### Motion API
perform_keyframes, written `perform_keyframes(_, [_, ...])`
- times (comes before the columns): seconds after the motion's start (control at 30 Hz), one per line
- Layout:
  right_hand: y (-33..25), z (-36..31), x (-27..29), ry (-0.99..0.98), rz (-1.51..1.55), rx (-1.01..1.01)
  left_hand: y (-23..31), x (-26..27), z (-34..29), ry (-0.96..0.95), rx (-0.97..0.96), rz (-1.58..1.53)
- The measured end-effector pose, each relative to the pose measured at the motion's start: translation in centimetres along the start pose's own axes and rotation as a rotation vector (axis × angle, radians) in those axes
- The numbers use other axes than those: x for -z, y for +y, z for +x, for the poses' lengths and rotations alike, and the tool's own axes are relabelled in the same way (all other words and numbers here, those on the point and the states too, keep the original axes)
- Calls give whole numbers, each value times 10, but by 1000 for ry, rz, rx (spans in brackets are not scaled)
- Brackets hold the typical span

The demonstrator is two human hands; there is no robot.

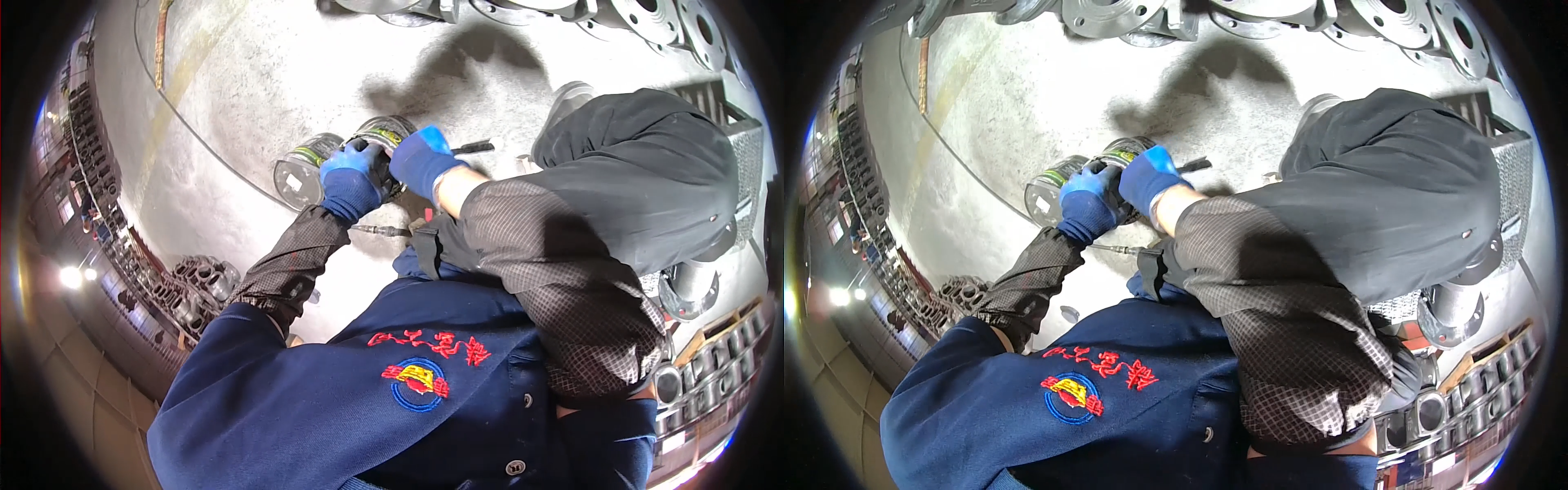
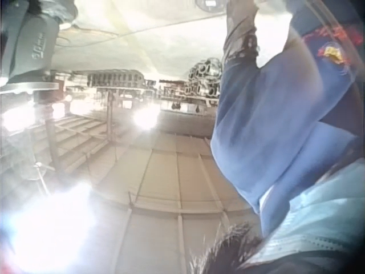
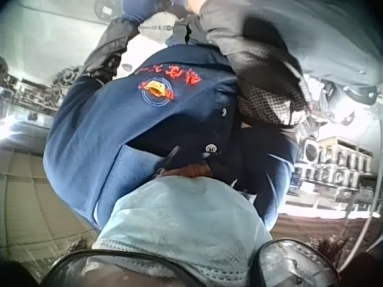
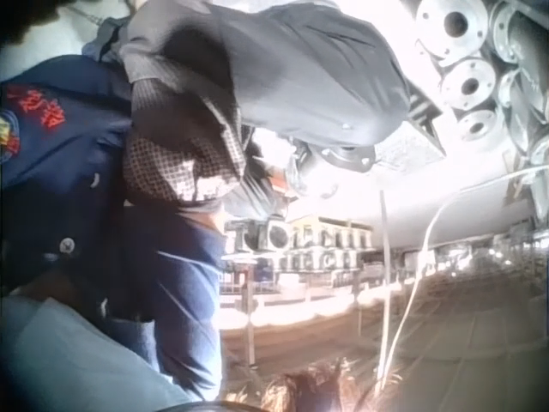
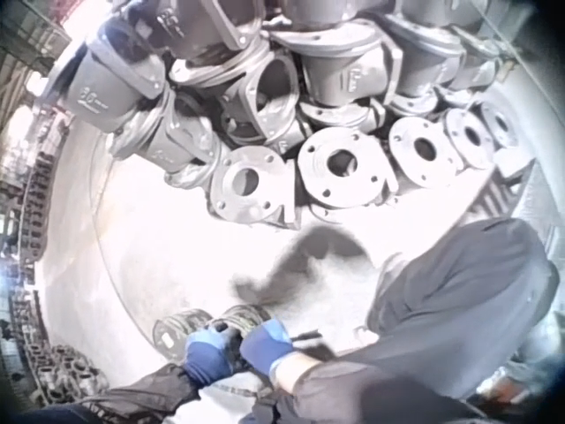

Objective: The person picks up a metal casting from a stack, places it on a work surface, and uses a handheld air tool and a pick to clear debris from the interior and exterior surfaces.

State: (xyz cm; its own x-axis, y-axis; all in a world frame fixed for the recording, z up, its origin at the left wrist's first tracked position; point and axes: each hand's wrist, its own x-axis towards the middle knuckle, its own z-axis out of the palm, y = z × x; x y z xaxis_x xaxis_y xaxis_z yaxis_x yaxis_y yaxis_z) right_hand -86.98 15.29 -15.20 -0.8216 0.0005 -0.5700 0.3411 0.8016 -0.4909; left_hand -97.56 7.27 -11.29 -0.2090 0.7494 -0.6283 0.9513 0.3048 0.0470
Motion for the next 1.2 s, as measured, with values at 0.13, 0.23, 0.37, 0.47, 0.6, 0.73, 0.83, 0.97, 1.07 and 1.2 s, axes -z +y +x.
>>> perform_keyframes(0.13, [-11, -13, 19, -118, -77, -49, -3, -5, 0, 1, 13, 43])
perform_keyframes(0.23, [-11, -19, 30, -145, -78, -134, -9, -12, 2, 82, -16, -15])
perform_keyframes(0.37, [9, -39, 31, 88, 38, -193, -16, -18, 6, 168, -96, -35])
perform_keyframes(0.47, [18, -28, 12, 105, 215, -220, -13, -21, 7, 365, -304, -24])
perform_keyframes(0.6, [32, 3, -16, 108, 222, -336, -19, -36, 3, 273, -270, -20])
perform_keyframes(0.73, [54, 12, -11, 213, 54, -513, -19, -53, 10, 116, -243, 51])
perform_keyframes(0.83, [34, -49, 39, 627, -21, -471, -17, -60, 24, 80, -382, -4])
perform_keyframes(0.97, [24, -153, 103, 1206, 184, -379, 14, -19, 9, 23, -355, -187])
perform_keyframes(1.07, [39, -261, 110, 1550, 802, -137, 5, -1, 28, -5, -335, 100])
perform_keyframes(1.2, [47, -368, 67, 1597, 1242, -230, 68, 34, 64, 504, -477, 38])
